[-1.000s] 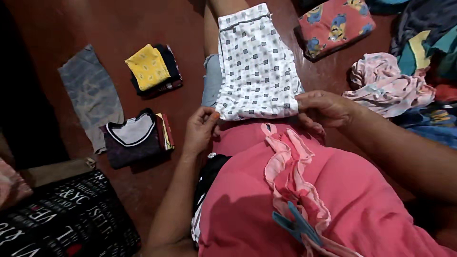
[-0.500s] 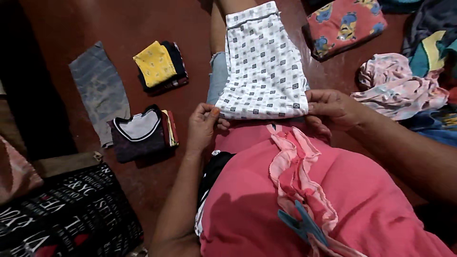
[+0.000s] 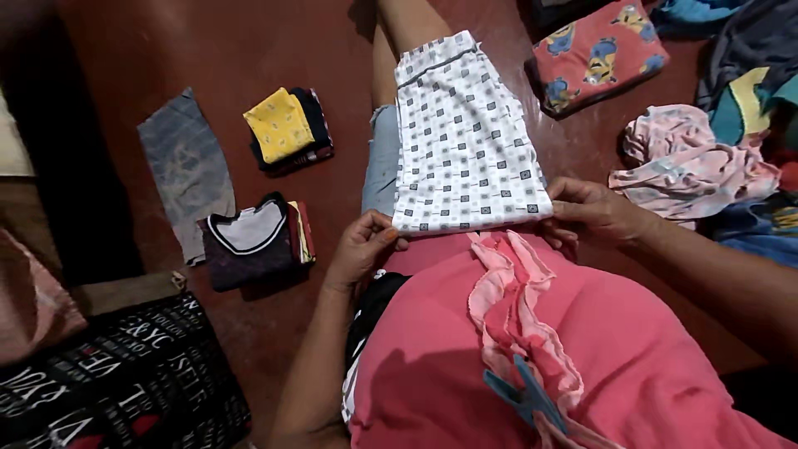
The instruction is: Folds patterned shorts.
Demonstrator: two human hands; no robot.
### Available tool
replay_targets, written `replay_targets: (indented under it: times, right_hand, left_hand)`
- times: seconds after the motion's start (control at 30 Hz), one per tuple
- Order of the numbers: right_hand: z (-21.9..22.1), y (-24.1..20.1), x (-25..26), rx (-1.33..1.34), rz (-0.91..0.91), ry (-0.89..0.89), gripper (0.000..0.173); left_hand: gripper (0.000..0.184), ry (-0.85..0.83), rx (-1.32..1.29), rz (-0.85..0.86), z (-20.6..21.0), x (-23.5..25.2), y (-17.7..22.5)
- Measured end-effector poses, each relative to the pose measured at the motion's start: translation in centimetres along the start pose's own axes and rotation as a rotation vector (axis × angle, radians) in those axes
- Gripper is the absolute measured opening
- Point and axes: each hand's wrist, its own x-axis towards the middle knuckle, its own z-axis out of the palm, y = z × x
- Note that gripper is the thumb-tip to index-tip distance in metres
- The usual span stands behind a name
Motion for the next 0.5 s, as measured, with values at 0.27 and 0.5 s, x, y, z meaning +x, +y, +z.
replay_targets:
  times: [0.27,0.5]
  right_hand:
    - [0.6,-2.5,0.2,-0.503,0.158,0.025,0.016]
    - [1.1,-6.4,1.7,-0.821,-0.284,0.188,0.013]
  left_hand:
    - [0.043,0.007,0.344,-0.021,1.5,0.2,1.3]
    - [0.019,0.114,0.582,0.176,2.1,1.4,5.0]
